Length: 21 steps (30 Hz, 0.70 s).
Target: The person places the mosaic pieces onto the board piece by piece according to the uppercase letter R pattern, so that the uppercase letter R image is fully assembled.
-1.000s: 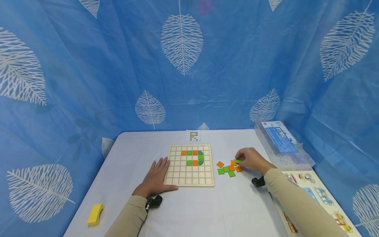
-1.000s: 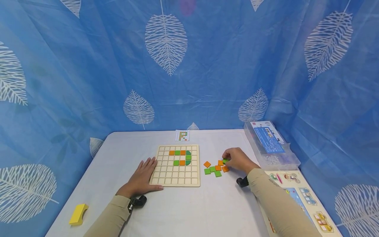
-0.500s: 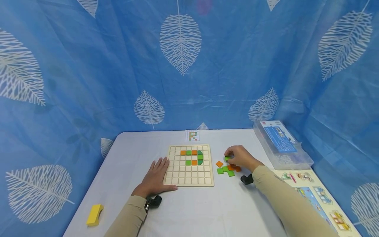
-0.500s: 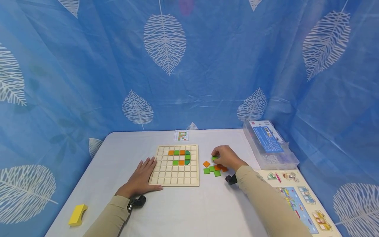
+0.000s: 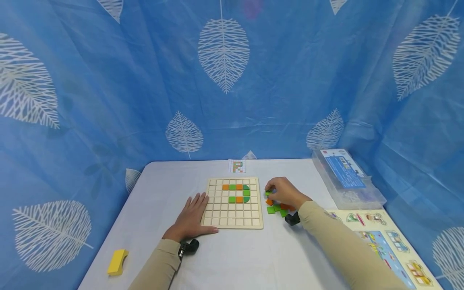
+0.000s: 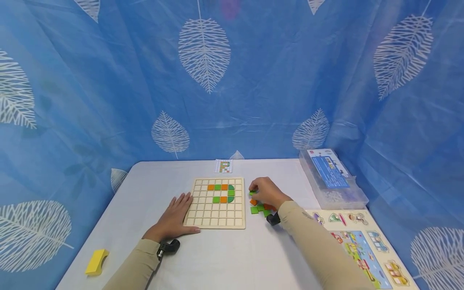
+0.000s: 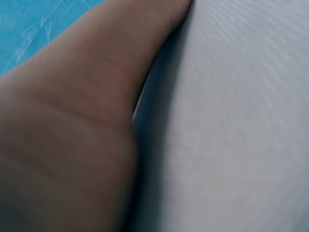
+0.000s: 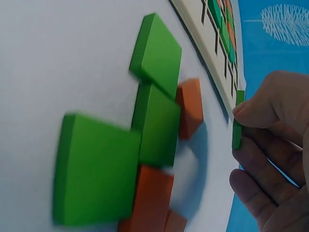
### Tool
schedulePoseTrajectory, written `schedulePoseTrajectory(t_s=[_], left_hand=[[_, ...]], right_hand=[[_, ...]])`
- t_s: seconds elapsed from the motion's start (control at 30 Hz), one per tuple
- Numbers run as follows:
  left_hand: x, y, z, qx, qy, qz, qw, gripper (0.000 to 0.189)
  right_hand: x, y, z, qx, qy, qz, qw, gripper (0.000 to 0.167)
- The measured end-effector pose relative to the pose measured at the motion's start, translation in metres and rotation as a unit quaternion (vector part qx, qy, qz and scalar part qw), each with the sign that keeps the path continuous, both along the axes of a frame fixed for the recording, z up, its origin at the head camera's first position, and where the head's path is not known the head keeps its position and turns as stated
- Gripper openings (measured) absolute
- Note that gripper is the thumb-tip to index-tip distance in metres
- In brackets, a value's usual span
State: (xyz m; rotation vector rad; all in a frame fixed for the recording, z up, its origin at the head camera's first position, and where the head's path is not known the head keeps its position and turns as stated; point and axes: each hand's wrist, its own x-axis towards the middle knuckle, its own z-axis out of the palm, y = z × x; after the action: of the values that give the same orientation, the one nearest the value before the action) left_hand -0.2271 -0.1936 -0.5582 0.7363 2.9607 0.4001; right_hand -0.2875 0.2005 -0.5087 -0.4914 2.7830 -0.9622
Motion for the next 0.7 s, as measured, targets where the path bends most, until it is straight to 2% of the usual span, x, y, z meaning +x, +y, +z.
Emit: schedulePoseTrajectory(t_s=[0.23,0.43,0.7], left_hand=[[-0.001,-0.001,-0.003,-0.004,0.001,0.0,1.0,0.132],[-0.002,-0.001,-0.004,0.002,0.002,0.004,1.0,0.132],[-0.003,-0.001,-0.005,-0.006,0.004,0.006,1.0,0.133]], right_hand=[[-0.003,-0.015,-0.002,-0.001,0.002,0.006,1.0,0.02],[-0.006,-0.032,-0.002,-0.007,0.029,0.032,0.9991,0.02],[-0.007,-0.054,-0.004,-0.018,0.037,0.05,0.9979,0.021]])
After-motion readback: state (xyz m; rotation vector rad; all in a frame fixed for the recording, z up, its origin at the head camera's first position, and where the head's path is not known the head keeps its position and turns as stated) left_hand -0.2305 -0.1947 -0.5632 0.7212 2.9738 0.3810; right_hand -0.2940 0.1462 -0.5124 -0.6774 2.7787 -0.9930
